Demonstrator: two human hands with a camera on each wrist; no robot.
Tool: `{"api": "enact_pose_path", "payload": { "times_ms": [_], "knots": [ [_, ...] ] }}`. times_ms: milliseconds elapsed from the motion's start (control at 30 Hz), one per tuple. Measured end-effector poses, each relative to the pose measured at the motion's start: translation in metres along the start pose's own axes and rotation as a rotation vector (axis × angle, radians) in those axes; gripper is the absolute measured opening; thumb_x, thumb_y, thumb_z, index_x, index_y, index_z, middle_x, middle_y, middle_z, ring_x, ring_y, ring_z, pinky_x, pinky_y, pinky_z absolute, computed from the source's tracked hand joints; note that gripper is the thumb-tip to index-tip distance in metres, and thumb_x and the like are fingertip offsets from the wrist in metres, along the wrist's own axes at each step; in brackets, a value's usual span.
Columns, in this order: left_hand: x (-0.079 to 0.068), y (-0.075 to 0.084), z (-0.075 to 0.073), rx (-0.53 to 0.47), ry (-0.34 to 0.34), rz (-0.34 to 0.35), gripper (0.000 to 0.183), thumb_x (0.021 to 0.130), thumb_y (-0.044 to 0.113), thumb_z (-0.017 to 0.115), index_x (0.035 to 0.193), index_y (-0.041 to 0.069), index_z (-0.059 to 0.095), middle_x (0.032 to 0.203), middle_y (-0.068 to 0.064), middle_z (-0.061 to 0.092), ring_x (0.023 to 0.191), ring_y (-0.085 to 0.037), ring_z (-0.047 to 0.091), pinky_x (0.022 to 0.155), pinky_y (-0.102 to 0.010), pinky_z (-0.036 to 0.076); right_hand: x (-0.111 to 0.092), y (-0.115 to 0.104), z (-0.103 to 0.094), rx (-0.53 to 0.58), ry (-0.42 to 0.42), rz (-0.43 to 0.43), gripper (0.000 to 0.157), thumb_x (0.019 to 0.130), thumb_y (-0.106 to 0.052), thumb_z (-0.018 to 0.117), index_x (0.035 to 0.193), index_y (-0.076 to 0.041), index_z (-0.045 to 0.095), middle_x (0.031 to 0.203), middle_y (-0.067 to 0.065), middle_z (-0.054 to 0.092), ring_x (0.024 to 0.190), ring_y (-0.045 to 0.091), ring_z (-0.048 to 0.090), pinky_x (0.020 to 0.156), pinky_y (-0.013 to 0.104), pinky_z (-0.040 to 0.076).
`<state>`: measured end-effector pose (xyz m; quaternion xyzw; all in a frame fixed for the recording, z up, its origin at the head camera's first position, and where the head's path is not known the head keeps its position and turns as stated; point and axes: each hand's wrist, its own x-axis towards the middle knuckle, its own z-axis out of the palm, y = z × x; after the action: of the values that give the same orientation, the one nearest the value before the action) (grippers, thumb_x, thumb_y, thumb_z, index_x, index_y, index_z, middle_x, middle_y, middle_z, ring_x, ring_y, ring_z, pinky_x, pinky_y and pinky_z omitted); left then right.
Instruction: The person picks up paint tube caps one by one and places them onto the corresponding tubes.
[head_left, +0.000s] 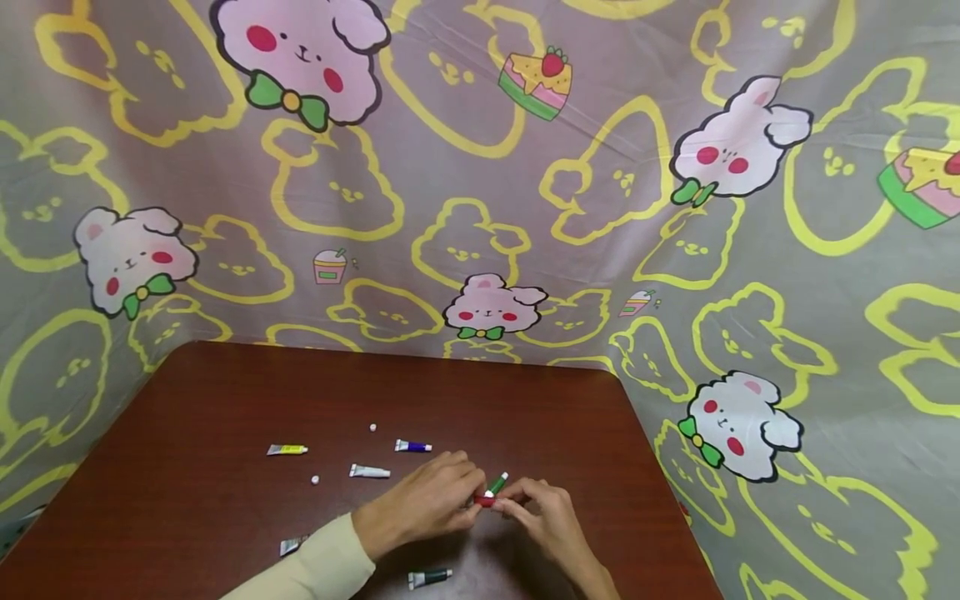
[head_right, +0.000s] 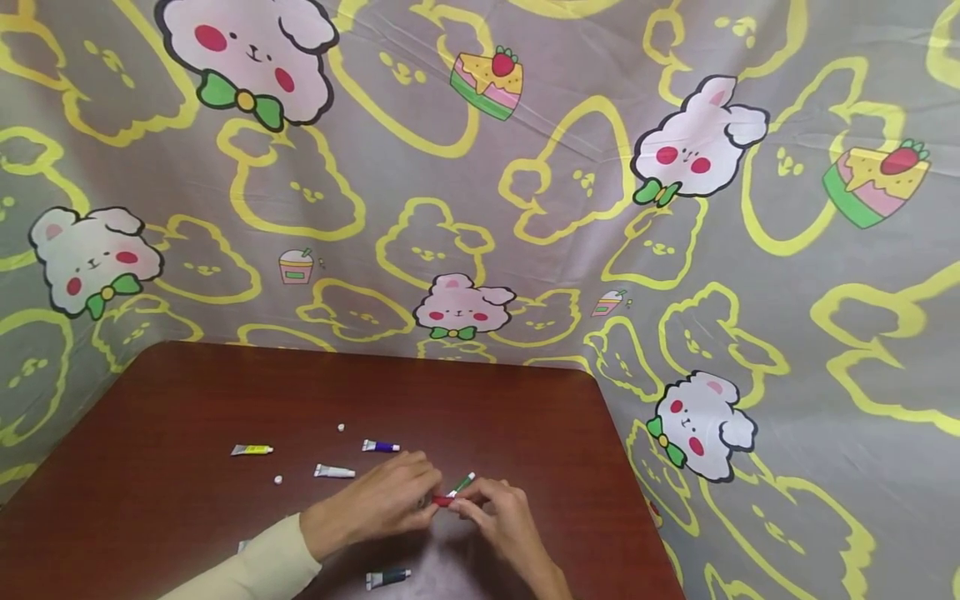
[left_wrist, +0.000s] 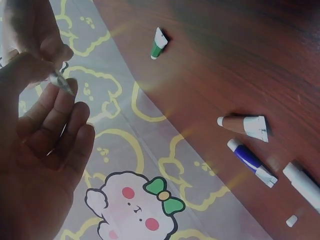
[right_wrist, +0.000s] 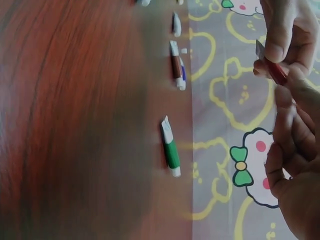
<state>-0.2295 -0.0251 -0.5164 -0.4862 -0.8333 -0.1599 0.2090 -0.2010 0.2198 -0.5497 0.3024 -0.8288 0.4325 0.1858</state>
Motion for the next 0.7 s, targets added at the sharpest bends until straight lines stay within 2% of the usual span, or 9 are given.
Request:
{"api": "enact_pose_path", "payload": {
  "times_ms": [200,333,467,600,700],
  "knots": [
    [0.0016,-0.0005,0.0021,-0.016,0.093,-0.024,0.022,0.082,0.021,0.088,0.093,0.017,0.069,0.085,0.011,0.067,0.081,-0.006,0.054,0.075,-0.024,0.048,0.0017,-0.0030,-0.0002,0.125,0.051,0.062,0.021,0.088,-0.002,0.086,0.101,-0.018,0.081,0.093,0.003,0.081,0.085,0.008,0.074,0.075,0.027,0.061],
    [0.0023,-0.0009,0.0022,-0.004,0.111,-0.058,0.023,0.081,0.021,0.089,0.092,0.018,0.069,0.084,0.011,0.068,0.081,-0.007,0.056,0.076,-0.026,0.049,0.0024,-0.0028,-0.0019,0.107,0.042,0.127,0.022,0.089,-0.004,0.086,0.104,-0.020,0.081,0.098,-0.001,0.082,0.088,0.006,0.074,0.077,0.037,0.062],
    [0.0027,-0.0004,0.0019,-0.011,0.096,-0.073,0.022,0.082,0.021,0.088,0.092,0.018,0.069,0.085,0.011,0.068,0.082,-0.007,0.055,0.077,-0.026,0.049,0.0019,-0.0012,-0.0019,0.082,0.029,0.161,0.018,0.092,-0.008,0.085,0.104,-0.020,0.081,0.095,-0.001,0.082,0.085,0.004,0.072,0.075,0.033,0.061],
    [0.0040,0.0001,0.0019,-0.004,0.107,-0.061,0.023,0.082,0.021,0.089,0.092,0.019,0.068,0.085,0.011,0.067,0.082,-0.007,0.055,0.076,-0.025,0.049,0.0021,-0.0014,-0.0004,0.080,0.025,0.199,0.011,0.097,-0.010,0.081,0.096,-0.021,0.079,0.085,-0.002,0.080,0.078,0.005,0.071,0.070,0.027,0.059],
    [0.0063,0.0015,0.0021,0.017,0.126,-0.034,0.024,0.081,0.022,0.089,0.092,0.018,0.068,0.085,0.011,0.067,0.082,-0.007,0.056,0.075,-0.024,0.049,0.0028,-0.0018,0.0012,0.045,0.038,0.236,0.018,0.101,-0.012,0.076,0.085,-0.019,0.076,0.074,-0.007,0.074,0.068,0.001,0.066,0.061,0.023,0.055]
  ]
}}
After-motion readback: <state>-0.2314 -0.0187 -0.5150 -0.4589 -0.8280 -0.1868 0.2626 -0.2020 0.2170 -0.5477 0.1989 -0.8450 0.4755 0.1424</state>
